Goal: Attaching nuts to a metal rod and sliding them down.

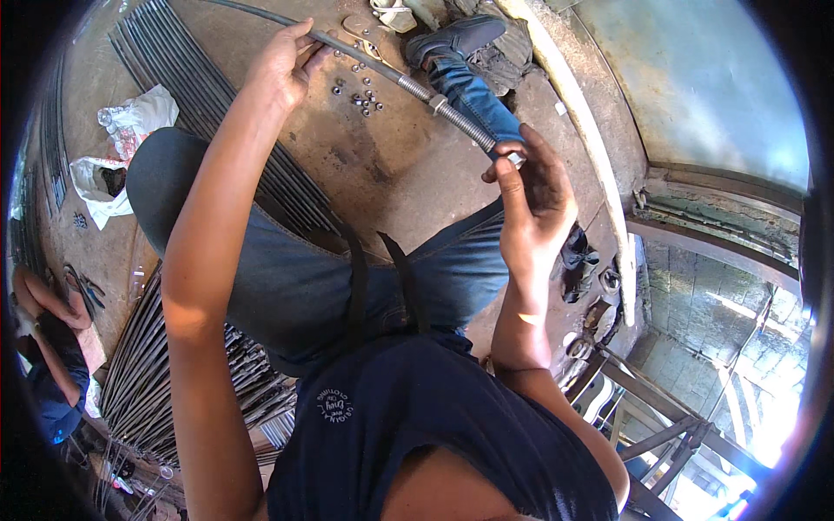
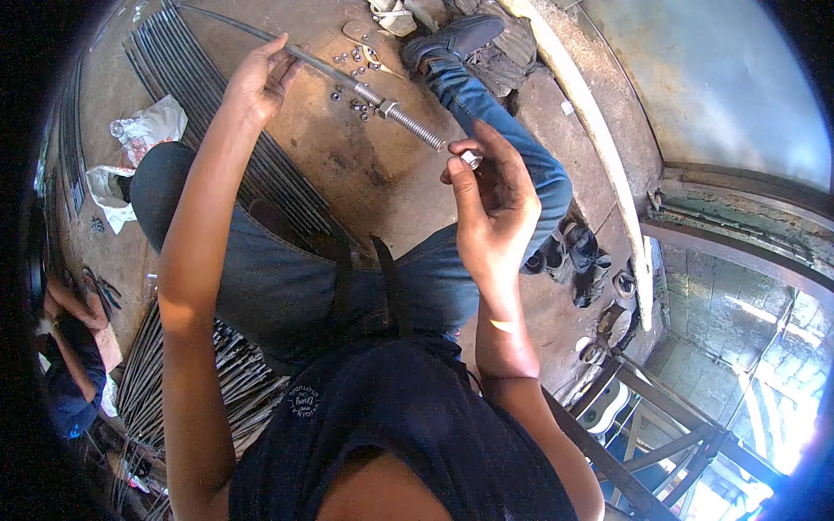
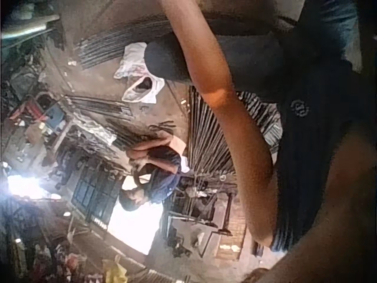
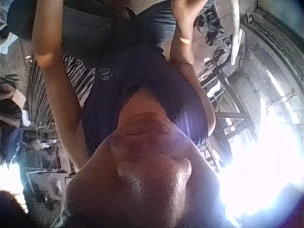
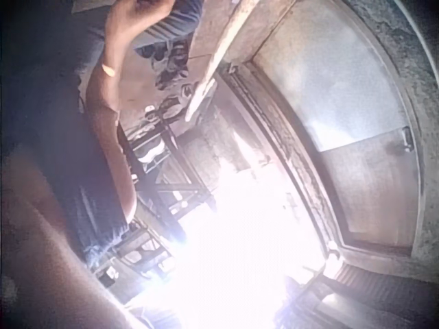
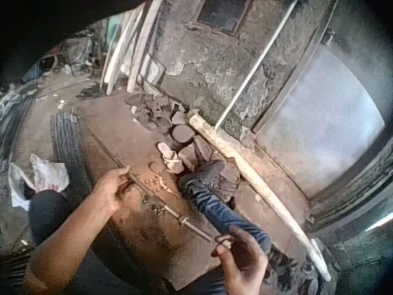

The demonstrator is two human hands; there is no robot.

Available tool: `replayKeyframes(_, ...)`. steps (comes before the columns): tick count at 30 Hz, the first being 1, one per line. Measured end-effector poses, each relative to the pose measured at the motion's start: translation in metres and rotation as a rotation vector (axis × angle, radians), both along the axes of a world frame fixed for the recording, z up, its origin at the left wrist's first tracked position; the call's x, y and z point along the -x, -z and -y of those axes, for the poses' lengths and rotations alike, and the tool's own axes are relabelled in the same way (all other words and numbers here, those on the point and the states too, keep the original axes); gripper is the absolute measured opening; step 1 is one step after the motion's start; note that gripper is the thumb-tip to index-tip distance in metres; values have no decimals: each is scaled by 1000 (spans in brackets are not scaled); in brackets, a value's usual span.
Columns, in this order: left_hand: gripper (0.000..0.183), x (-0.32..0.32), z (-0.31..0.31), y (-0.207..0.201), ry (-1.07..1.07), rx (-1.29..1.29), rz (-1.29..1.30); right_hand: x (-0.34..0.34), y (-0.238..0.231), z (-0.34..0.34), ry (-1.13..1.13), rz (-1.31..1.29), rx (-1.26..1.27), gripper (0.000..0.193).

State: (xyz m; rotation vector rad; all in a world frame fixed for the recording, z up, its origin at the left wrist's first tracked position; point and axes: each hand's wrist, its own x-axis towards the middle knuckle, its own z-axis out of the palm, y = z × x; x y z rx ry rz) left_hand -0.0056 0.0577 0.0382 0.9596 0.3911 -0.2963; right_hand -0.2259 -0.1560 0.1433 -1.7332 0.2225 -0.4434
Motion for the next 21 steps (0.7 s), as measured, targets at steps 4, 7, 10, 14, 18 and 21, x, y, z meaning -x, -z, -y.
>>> replayKeyframes(4, 33, 1, 1, -2, -26, 3, -1, 0, -1, 2, -34, -51, 63, 28)
replayKeyframes(7, 27, 6, 6, -10, -38, 37, -5, 0, 1, 3, -49, 39, 139, 26)
replayKeyframes(10, 27, 8, 8, -14, -48, 59, -5, -1, -8, -6, 6, 51, 99, 26)
replayKeyframes(14, 29, 5, 4, -9, -33, 34, -6, -5, -1, -3, -6, 122, 393, 27)
replayKeyframes(18, 32, 6, 5, -10, -18, 22, -10, -7, 3, -4, 27, 161, 402, 26)
replayKeyframes(21, 33, 4, 5, -8, -36, 11, -13, -9, 4, -3, 54, 200, 505, 24)
